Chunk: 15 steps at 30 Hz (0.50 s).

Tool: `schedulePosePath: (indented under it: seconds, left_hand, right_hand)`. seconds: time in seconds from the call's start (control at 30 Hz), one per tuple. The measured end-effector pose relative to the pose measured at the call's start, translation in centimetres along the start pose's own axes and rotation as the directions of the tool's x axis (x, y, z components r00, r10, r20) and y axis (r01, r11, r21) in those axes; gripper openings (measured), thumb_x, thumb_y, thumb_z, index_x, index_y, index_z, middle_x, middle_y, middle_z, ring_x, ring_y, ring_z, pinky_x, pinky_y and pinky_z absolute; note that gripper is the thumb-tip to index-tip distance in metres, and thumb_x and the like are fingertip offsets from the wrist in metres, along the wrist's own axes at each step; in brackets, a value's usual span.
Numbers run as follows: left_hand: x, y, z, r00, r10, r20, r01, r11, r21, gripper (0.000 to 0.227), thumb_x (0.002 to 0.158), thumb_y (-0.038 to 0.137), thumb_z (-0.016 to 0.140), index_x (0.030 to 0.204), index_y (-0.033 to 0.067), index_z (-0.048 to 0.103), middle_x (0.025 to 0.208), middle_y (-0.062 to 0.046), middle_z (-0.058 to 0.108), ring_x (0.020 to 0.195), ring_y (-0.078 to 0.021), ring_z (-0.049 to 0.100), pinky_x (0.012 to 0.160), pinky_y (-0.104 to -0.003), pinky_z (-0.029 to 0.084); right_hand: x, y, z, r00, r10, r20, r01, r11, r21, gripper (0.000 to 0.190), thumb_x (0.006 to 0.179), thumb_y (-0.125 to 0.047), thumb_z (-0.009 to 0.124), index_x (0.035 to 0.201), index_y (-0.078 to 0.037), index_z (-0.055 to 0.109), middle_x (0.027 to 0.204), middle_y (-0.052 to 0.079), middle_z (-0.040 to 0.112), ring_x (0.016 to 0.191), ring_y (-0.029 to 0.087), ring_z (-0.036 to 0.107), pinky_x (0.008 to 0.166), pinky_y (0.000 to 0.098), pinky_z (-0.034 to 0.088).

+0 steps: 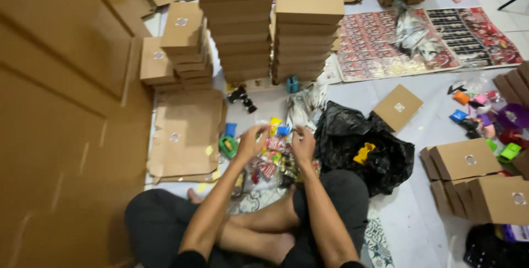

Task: The person sits on the floor and assembles flat-packed cardboard boxes. They fold the flaps, insert tabs into slots, and secure the box structure by hand. The person handles multiple boxes in sequence, stacking the finished ones nearby.

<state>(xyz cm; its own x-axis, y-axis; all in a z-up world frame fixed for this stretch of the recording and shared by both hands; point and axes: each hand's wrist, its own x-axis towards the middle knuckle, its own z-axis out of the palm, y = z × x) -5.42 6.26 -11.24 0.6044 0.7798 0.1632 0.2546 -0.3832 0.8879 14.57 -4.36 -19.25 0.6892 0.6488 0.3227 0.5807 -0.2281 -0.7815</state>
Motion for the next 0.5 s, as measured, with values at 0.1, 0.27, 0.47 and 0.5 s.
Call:
schedulePosePath:
  seconds: [0.1, 0.27, 0.47, 0.5]
  left_hand:
    - [-7.0, -6.3, -0.7, 0.993, -0.099, -0.069, 0.096, 0.994, -0.042, 0.023, 0.096, 0.024, 0.064, 0.115, 0.0212, 0.077, 0.103, -0.007, 0.077, 0.101, -0.0265, 0.073, 0.088, -0.036, 0.059]
    - [-8.5, -0.3, -10.1, 0.967, -0.16, -0.198, 0.159, 0.987, -0.025, 0.022, 0.098, 0.022, 0.063, 0.116, 0.0178, 0.075, 0.107, -0.014, 0.075, 0.108, -0.0335, 0.069, 0.095, -0.044, 0.056]
    - [-11.1, -2.1, -14.2, 0.916, -0.185, -0.356, 0.187, 0.982, -0.028, 0.023, 0.099, 0.025, 0.065, 0.119, 0.0165, 0.072, 0.106, -0.011, 0.075, 0.103, -0.031, 0.071, 0.092, -0.042, 0.057]
    - [-12.2, -3.4, -13.9, 0.893, -0.209, -0.398, 0.224, 0.974, -0.009, 0.023, 0.099, 0.026, 0.065, 0.118, 0.0142, 0.072, 0.104, -0.013, 0.074, 0.103, -0.0325, 0.071, 0.091, -0.044, 0.057]
  right_hand:
    - [0.3, -5.3, -0.8, 0.966, -0.231, 0.113, 0.213, 0.966, 0.148, 0.025, 0.092, -0.016, 0.074, 0.116, -0.008, 0.073, 0.104, 0.017, 0.073, 0.094, 0.036, 0.071, 0.083, 0.0456, 0.057]
    - [-0.3, -15.5, -3.9, 0.934, -0.332, 0.131, 0.285, 0.914, 0.289, 0.02, 0.096, -0.008, 0.07, 0.115, -0.012, 0.075, 0.101, 0.009, 0.074, 0.096, 0.028, 0.072, 0.082, 0.0354, 0.058]
    - [-7.3, -13.3, -0.1, 0.902, -0.399, 0.165, 0.358, 0.905, 0.231, 0.021, 0.091, -0.001, 0.069, 0.111, -0.009, 0.073, 0.094, 0.011, 0.073, 0.091, 0.032, 0.071, 0.079, 0.0397, 0.057]
    - [-9.1, -10.9, 1.2, 0.895, -0.418, 0.158, 0.401, 0.907, 0.13, 0.023, 0.088, 0.002, 0.07, 0.108, -0.008, 0.072, 0.089, 0.014, 0.071, 0.087, 0.035, 0.07, 0.078, 0.0424, 0.057]
